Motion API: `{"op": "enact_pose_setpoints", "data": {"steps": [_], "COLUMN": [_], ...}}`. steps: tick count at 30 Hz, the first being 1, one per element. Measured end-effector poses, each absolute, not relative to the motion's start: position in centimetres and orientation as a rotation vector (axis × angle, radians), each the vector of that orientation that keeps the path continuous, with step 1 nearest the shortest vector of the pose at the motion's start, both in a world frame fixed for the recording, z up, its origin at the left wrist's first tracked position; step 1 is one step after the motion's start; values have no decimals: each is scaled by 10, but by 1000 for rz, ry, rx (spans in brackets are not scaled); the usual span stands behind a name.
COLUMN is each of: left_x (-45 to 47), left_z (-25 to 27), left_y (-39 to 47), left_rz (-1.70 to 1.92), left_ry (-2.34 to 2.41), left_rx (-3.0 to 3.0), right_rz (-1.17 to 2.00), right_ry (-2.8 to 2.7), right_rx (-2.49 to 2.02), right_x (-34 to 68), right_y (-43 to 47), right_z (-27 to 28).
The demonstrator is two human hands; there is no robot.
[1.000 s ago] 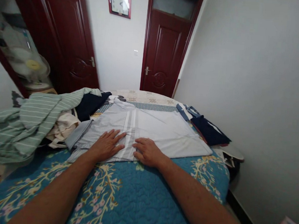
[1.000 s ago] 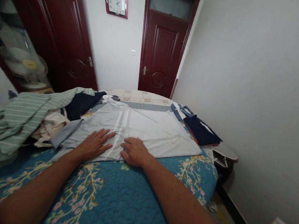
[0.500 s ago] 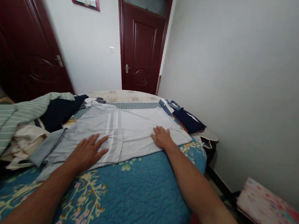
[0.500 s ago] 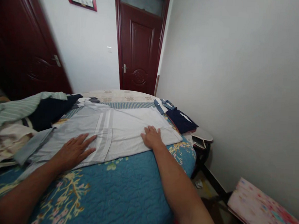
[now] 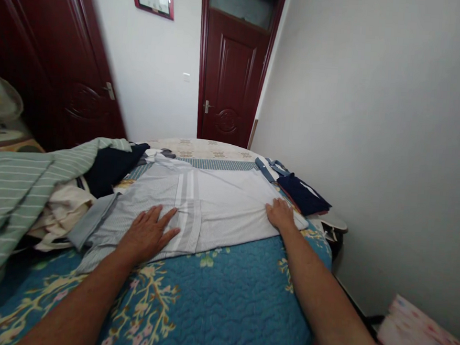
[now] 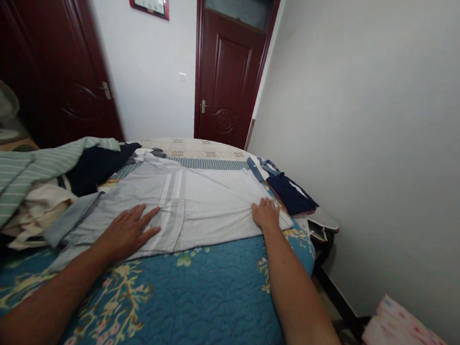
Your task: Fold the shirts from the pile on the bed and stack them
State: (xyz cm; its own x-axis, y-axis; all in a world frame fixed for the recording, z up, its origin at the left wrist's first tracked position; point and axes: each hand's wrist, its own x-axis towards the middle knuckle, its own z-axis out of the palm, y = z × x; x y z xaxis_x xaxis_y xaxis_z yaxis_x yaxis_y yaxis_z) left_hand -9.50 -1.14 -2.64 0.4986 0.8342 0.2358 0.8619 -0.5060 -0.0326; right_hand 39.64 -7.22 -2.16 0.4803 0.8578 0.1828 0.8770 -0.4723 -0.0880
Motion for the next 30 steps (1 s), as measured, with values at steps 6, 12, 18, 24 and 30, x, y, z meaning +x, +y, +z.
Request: {"op": "enact_pose_setpoints", "data": {"steps": [6, 12, 18, 24, 30], "left_x": [-96, -96, -95, -97, -102], "left_z": [-28, -25, -19, 4, 38], "left_y": [-13, -18, -23, -2, 87], "left_rz": [-340, -337, -371, -296, -436], "left_ry": [-1490, -1516, -1584, -1649, -1751], "left_rx": [-2586, -2588, -2622, -2756, -2607], "right_rz": [-181, -307, -417, -525, -355], "right_ry": [-1555, -1653, -1716, -1937, -2046], "right_rx": [-2561, -2488, -2441, -2361, -2277], "right_x": [412, 431, 443, 437, 430], "right_y": [-67, -56, -44, -26, 31], "right_z": [-23, -37, -44, -23, 0]}}
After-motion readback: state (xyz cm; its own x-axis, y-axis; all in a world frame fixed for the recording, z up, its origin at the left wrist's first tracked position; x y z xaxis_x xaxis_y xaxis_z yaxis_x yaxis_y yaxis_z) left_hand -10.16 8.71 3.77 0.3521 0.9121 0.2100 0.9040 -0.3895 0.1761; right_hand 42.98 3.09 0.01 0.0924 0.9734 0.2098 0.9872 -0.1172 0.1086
